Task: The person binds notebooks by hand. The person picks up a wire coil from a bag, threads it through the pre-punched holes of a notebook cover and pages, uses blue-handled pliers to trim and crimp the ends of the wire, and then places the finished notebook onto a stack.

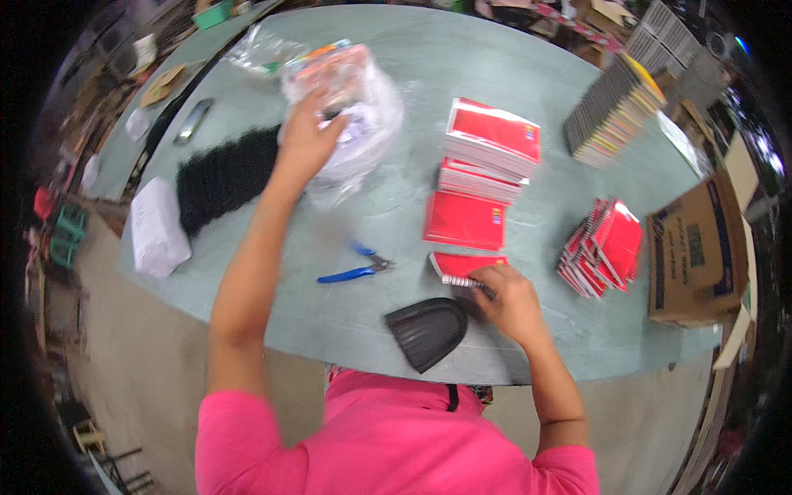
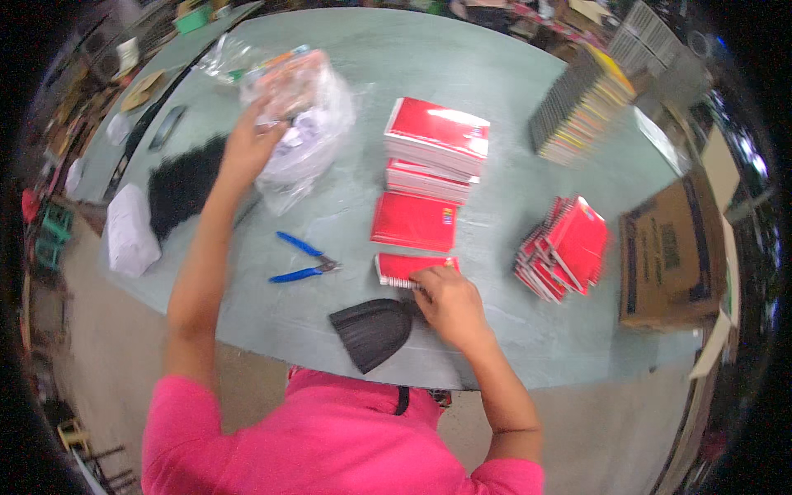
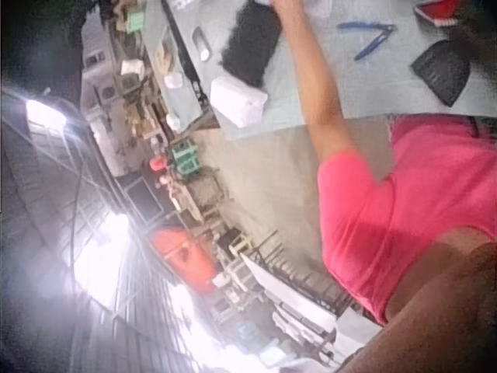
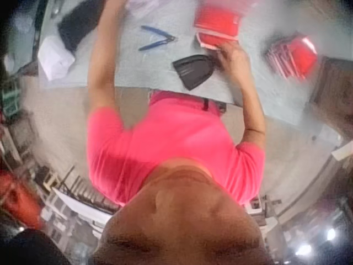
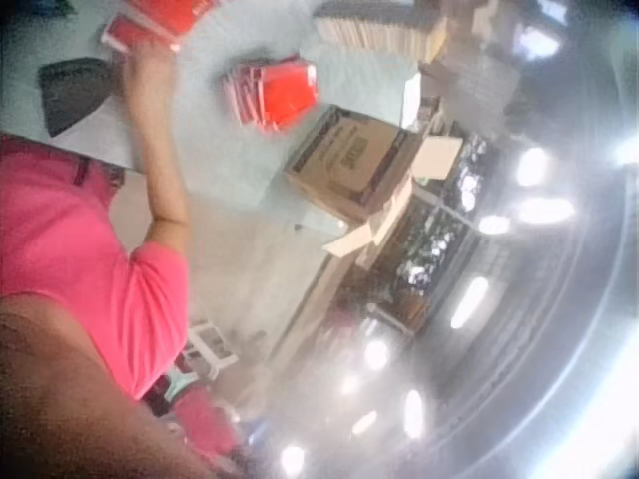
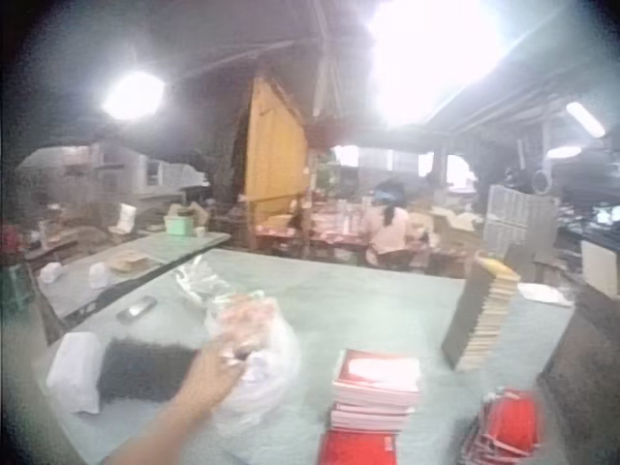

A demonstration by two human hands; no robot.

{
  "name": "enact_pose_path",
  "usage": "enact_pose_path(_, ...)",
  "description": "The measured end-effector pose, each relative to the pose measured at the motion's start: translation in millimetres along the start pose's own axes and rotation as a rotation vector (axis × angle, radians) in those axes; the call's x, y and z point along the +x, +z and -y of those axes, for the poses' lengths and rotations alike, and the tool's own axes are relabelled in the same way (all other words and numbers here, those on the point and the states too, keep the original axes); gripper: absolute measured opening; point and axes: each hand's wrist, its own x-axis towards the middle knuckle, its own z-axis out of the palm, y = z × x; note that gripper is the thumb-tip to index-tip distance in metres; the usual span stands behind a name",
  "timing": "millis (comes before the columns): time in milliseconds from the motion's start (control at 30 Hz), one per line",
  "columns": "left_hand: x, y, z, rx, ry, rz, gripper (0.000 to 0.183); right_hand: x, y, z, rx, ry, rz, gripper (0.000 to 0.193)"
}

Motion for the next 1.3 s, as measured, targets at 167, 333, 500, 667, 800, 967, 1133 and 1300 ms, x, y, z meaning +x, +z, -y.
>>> enact_pose_path(167, -54.2, -2.4, 5.8, -0.037, 0.039, 0.084, 0.038, 3.7, -99.2, -5.0, 0.103, 0.130, -0.457, 0.023)
enact_pose_path(333, -91.1, -3.3, -3.3, -0.130, -0.053, 0.221, 0.035, 10.7, -190.0, -13.3, -0.425, 0.400, -0.647, 0.028)
enact_pose_path(500, -103.7, 3.6, -21.7, -0.155, -0.016, 0.286, 0.036, 28.0, -151.7, -134.5, -0.386, 0.599, -0.465, 0.027)
enact_pose_path(667, -118.7, -7.3, -4.2, -0.102, 0.024, 0.311, 0.034, 39.4, -141.3, -136.4, -0.297, 0.558, -0.369, 0.024)
enact_pose_path(800, -122.3, -17.0, 11.4, -0.020, -0.024, 0.304, 0.031, 39.0, -133.9, -103.9, -0.393, 0.286, -0.589, 0.014)
enact_pose_path(967, -125.9, -46.0, 52.0, 0.188, -0.069, 0.257, 0.025, 52.0, -45.4, -45.7, -0.135, -0.109, -0.345, 0.017)
enact_pose_path(1133, -152.1, -69.1, 84.9, 0.632, -0.070, 0.225, 0.028, 71.4, 47.3, -44.3, -0.339, -0.242, -0.157, 0.044)
enact_pose_path(1300, -183.4, -71.8, 91.0, 0.573, -0.167, 0.262, 0.023, 53.6, 64.9, -46.7, -0.432, -0.211, -0.094, 0.044)
